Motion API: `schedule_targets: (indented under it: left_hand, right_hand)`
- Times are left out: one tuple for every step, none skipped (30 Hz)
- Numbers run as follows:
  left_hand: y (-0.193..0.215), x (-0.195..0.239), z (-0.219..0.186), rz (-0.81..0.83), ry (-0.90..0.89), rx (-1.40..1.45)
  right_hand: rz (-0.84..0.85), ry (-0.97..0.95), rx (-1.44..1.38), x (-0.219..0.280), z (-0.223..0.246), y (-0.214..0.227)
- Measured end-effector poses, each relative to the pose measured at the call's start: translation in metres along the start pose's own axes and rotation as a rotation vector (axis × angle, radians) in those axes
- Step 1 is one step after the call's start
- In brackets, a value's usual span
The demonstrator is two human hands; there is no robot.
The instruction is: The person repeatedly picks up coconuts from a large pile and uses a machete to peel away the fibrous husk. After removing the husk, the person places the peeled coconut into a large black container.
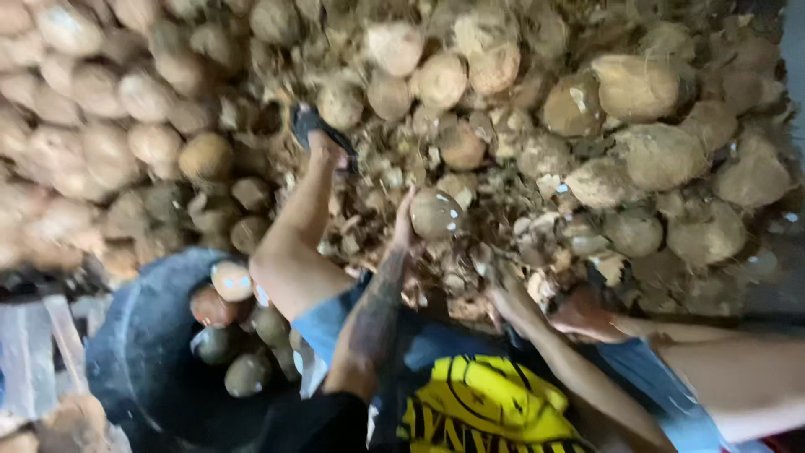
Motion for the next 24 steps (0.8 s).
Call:
schedule_targets:
  left_hand:
    - [0.001,0.000,0.000,0.042,-0.013,0.054]
    - [0.004,0.000,0.001,0.084,-0.024,0.108]
    - [0.003,0.001,0.000,0.068,-0.015,0.115]
    - [0.002,0.002,-0.001,0.076,-0.035,0.130]
    - [-0.003,0.000,-0.004,0.089,-0.057,0.145]
    - [0.004,0.008,0.002,0.077,-0.050,0.151]
    - [0.004,0.006,0.001,0.056,-0.039,0.063]
    - [0.002,0.005,0.000,0.035,-0.029,-0.025]
    - [-0.003,0.007,0.004,0.040,-0.025,-0.030]
    - [-0.008,0.008,0.008,0.028,-0.031,0.014]
    - [-0.009,0.013,0.015,0.009,-0.030,0.055]
    - [-0.008,0.015,0.016,0.008,-0.019,0.047]
    - [-0.010,0.016,0.016,0.009,-0.014,0.035]
    - [-0.011,0.017,0.016,0.010,-0.009,0.024]
    - [-0.009,0.019,0.018,0.010,-0.009,0.024]
    - [-0.006,0.021,0.020,0.004,-0.006,-0.020]
    - [-0.007,0.018,0.019,0.007,-0.007,-0.070]
    - [-0.015,0.010,0.012,0.017,-0.012,-0.076]
    - [-0.015,0.012,0.014,0.009,-0.020,-0.050]
    - [-0.015,0.012,0.017,0.001,-0.028,-0.023]
    - [-0.015,0.010,0.017,0.005,-0.024,-0.027]
    - [-0.016,0.009,0.016,0.009,-0.023,-0.029]
    - [-0.020,0.006,0.014,0.015,-0.027,-0.025]
    - [-0.022,0.000,0.012,0.021,-0.029,-0.024]
  right_hand:
    - [-0.100,0.095,-0.034,-0.001,-0.005,0.004]
    - [-0.199,0.189,-0.069,-0.003,-0.010,0.007]
    - [-0.187,0.177,-0.060,-0.009,-0.017,0.005]
    - [-0.299,0.212,-0.060,-0.014,-0.024,0.006]
    - [-0.417,0.251,-0.059,-0.020,-0.029,0.010]
    - [-0.407,0.242,-0.051,-0.021,-0.036,0.002]
    - [-0.586,0.680,-0.156,-0.021,-0.027,0.004]
    - [-0.757,1.121,-0.265,-0.016,-0.023,0.005]
    - [-0.765,1.116,-0.267,-0.019,-0.019,0.005]
    - [-0.835,1.202,-0.169,-0.020,-0.014,0.005]
    - [-0.901,1.276,-0.070,-0.018,-0.013,-0.001]
    - [-0.905,1.262,-0.073,-0.019,-0.016,-0.005]
    - [-0.572,0.785,0.108,-0.039,-0.019,-0.012]
    - [-0.240,0.297,0.258,-0.054,-0.030,-0.021]
    - [-0.241,0.297,0.259,-0.047,-0.028,-0.018]
    - [-0.201,0.308,0.150,-0.040,-0.024,-0.014]
    - [-0.170,0.324,0.035,-0.036,-0.017,-0.009]
    - [-0.179,0.330,0.029,-0.045,-0.012,-0.008]
    - [-0.159,0.267,-0.019,-0.046,-0.018,-0.010]
    - [-0.141,0.203,-0.066,-0.048,-0.024,-0.013]
    - [-0.144,0.200,-0.071,-0.050,-0.022,-0.020]
    - [-0.189,0.104,-0.061,-0.053,-0.022,-0.026]
    - [-0.238,0.014,-0.046,-0.057,-0.019,-0.028]
    - [-0.243,0.017,-0.046,-0.063,-0.014,-0.022]
Point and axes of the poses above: each hand's wrist, its own x-axis away from the middle knuckle, its own y-axis out of the back of the hand, z = x × y, the point moved 3 cm from there along -x, towards the middle knuckle, and after that the axes turned 9 degrees about -y, right-handed, at the moved point
